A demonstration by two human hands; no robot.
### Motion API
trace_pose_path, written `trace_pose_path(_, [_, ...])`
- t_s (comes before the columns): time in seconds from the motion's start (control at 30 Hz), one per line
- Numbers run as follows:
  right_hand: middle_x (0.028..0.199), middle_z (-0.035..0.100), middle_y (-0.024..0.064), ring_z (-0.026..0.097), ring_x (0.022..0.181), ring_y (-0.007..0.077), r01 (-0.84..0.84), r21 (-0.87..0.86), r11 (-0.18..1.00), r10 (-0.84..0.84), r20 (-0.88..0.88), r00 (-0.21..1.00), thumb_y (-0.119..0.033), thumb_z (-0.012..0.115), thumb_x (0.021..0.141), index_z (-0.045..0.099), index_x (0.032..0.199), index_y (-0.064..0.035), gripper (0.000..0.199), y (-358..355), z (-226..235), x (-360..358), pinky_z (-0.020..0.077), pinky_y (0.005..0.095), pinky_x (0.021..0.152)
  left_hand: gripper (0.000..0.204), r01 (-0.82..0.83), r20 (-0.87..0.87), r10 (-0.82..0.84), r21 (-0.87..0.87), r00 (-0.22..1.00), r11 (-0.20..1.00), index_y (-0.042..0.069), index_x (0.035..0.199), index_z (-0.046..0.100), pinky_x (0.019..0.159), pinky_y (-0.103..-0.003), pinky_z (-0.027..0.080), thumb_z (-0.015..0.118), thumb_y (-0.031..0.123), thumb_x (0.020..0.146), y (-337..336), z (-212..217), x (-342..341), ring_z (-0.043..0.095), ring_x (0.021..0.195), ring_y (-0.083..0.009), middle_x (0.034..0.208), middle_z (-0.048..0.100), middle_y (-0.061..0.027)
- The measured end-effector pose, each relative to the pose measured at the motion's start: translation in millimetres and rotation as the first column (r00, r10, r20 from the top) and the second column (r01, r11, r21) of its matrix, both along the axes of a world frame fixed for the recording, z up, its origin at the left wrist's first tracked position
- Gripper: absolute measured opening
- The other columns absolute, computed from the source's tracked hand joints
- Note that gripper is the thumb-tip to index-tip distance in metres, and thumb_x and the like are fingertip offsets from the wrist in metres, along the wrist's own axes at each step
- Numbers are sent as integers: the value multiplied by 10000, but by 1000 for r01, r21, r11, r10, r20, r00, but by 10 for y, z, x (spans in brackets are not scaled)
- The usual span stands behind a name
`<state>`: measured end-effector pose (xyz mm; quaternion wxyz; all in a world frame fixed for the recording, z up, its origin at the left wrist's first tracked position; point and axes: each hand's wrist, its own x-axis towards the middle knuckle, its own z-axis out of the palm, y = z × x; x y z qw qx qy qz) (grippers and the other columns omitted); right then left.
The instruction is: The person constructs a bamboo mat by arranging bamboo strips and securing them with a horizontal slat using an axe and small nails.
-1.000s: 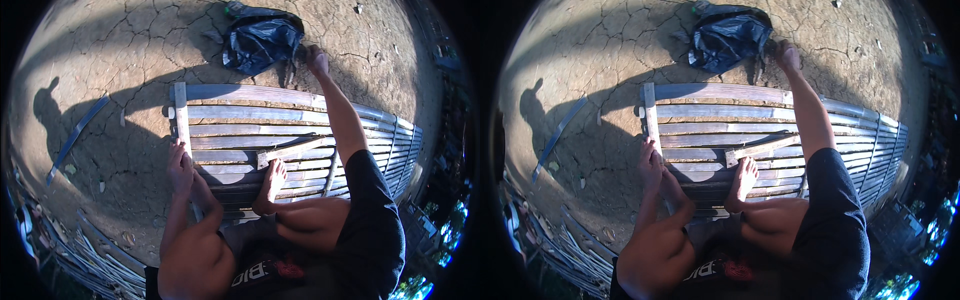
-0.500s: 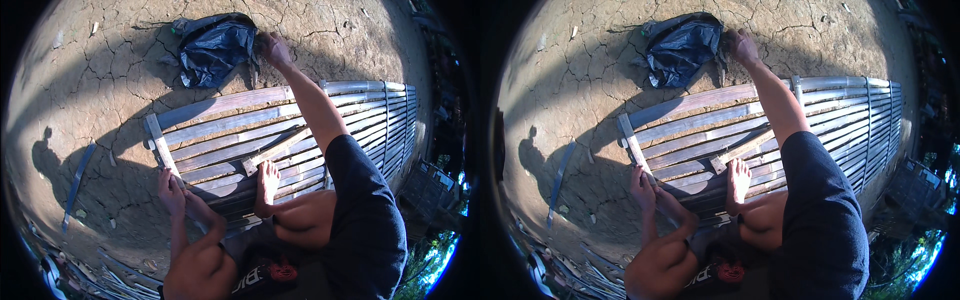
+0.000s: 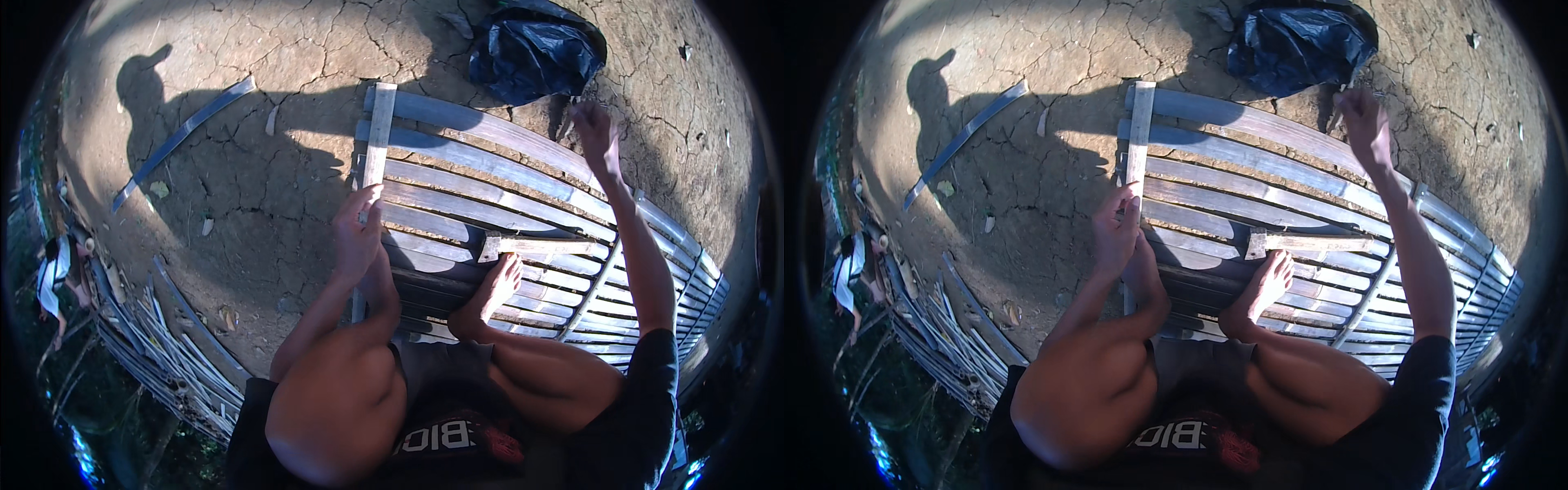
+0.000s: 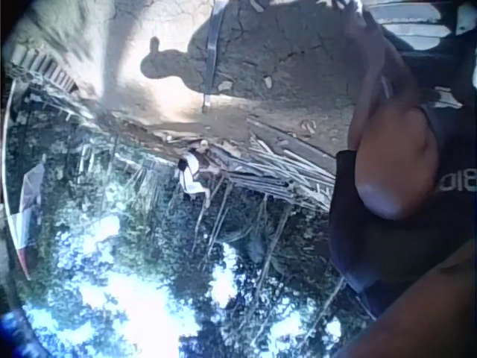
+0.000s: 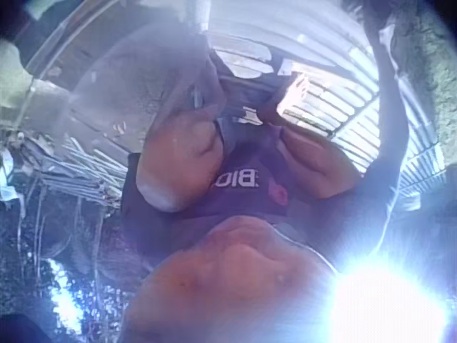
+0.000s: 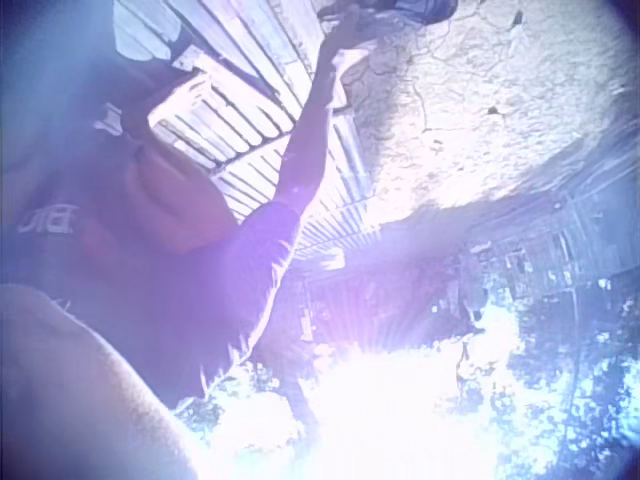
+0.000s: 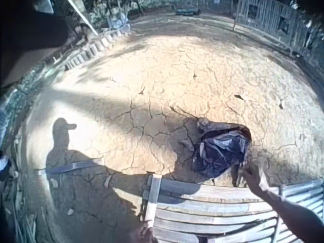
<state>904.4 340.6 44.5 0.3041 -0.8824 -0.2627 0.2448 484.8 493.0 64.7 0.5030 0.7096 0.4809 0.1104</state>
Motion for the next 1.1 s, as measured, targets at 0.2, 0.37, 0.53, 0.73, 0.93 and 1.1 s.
trace_pose_path(0.2, [727,622,28,541,680,79,-214,94,972,225,-619,752,-256,692,940,629,954,7,270,11,323,-2061,455,290,605,274,231,245,-125,-470,961,852,19,1163,681,802,-263,541,698,99,901,-444,-22,380,677,917,-106,1020,733,-82])
trace_pose_path(0.37, [723,564,-12,441,640,28,-161,49,986,139,-776,615,-235,680,960,595,946,9,259,3,380,-2280,365,229,539,216,207,204,-107,-567,973,797,-5,1102,684,752,-256,545,688,77,903,-543,-185,226,681,849,-95,962,739,-81])
trace_pose_path(0.53, [909,626,87,599,815,178,-336,131,933,359,-405,841,-243,631,976,563,1133,-43,263,-265,232,-2040,497,332,757,133,-5,219,166,-589,962,808,-28,1055,624,733,-254,560,616,2,927,-401,-239,131,700,862,-140,946,733,-113])
trace_pose_path(0.73, [1193,536,184,534,1084,400,-641,-286,713,698,196,689,-332,700,886,524,1286,-59,515,-1434,20,-1401,415,525,966,112,-318,220,369,-236,903,918,-5,1038,626,765,-272,533,639,42,937,233,-488,-37,665,868,-120,933,711,-80])
trace_pose_path(0.93, [1260,501,196,509,1111,383,-687,-364,629,777,262,573,-318,777,815,491,1328,-39,650,-1762,-128,-1335,424,517,951,117,-378,281,398,-125,873,917,11,1012,692,728,-237,487,696,75,914,377,-621,157,600,788,-75,885,678,-16])
trace_pose_path(1.1, [1199,544,187,538,1071,376,-755,-330,567,823,246,511,-252,713,874,521,1274,-44,490,-1619,95,-1309,435,517,918,101,-406,340,381,5,860,914,12,964,699,685,-247,495,708,58,874,291,-799,297,616,762,-87,883,676,-52])
